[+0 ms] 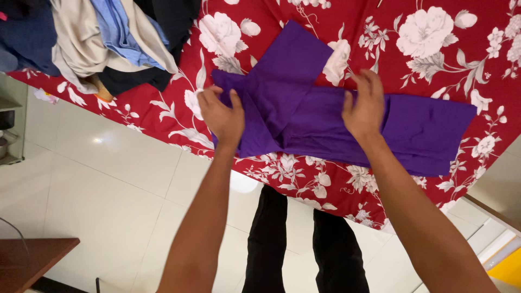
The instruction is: The person folds a purple garment and a black button-up shirt with a red pattern by hand on a bed, placing each folded item onto a stack of folded clothes.
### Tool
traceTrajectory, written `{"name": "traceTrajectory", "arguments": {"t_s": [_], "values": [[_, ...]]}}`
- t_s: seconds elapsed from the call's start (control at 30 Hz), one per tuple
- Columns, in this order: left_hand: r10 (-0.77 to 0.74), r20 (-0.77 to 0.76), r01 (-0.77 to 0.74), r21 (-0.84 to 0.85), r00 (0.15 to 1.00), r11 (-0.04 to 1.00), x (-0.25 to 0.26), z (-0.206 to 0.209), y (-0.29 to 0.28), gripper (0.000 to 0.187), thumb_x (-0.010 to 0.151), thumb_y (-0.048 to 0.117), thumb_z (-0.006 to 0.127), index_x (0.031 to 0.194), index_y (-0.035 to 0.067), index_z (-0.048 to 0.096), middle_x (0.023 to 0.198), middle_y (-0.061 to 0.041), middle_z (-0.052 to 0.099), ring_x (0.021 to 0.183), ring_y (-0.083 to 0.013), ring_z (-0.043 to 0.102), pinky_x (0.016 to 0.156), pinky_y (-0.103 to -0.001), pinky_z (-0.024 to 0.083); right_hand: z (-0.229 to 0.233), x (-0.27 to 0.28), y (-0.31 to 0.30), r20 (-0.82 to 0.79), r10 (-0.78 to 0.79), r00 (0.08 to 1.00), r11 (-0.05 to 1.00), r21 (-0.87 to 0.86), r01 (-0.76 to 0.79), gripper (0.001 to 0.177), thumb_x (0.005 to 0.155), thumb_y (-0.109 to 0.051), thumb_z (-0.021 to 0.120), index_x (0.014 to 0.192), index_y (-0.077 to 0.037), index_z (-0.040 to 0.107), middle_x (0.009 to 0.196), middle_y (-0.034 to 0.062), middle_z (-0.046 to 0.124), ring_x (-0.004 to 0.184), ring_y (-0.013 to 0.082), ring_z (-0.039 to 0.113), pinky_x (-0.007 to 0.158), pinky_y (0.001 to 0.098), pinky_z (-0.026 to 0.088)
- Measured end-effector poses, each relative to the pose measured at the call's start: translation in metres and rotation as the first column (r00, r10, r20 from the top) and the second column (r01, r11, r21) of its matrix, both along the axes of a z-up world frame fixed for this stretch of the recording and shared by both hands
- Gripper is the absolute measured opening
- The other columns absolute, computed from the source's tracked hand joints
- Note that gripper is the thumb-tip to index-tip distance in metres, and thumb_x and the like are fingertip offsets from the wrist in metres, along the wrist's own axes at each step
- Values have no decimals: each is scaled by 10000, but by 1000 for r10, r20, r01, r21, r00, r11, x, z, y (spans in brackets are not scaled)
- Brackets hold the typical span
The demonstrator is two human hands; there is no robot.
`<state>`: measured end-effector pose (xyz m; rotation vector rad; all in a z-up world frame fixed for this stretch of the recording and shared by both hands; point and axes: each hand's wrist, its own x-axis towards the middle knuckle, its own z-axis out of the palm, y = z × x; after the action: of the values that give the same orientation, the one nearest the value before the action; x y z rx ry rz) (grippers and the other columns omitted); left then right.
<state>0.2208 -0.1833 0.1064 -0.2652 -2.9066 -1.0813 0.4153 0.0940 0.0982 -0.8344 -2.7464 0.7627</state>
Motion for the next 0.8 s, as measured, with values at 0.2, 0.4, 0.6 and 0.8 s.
{"name": "traceTrajectory", "arguments": {"t_s": [0.2,0.4,0.6,0.8], "values": [[-98,405,27,177,909,984,66,4,-10,729,837,305,855,1332,-43,449,1277,-250,552,1177,-369,576,1012,-422,459,0,-172,-40,90,566,819,755,341,-560,790,704,42,611,1463,-167,554,1464,121,516,1350,396,458,1113,518,327],[-186,649,-66,343,738,937,68,9,-30,852,733,210,846,1419,-12,392,1325,-228,607,1241,-334,624,1054,-377,487,39,-166,-50,500,626,598,432,417,-800,173,991,-159,586,1084,-68,702,1026,81,738,1229,248,601,1246,472,308],[-494,591,438,249,638,864,69,46,-59,780,683,128,834,1398,67,528,1303,-135,661,1274,-310,621,1080,-367,484,194,16,-112,402,775,487,448,193,-873,43,773,-139,639,779,-107,667,655,50,599,802,222,621,1174,503,344],[-745,235,779,-118,624,616,92,45,-84,761,597,79,828,1317,77,581,1426,-154,573,1397,-362,436,1121,-496,318,219,136,-206,414,876,248,326,-129,-936,254,770,-108,646,986,9,711,780,105,681,727,243,674,852,399,484]]}}
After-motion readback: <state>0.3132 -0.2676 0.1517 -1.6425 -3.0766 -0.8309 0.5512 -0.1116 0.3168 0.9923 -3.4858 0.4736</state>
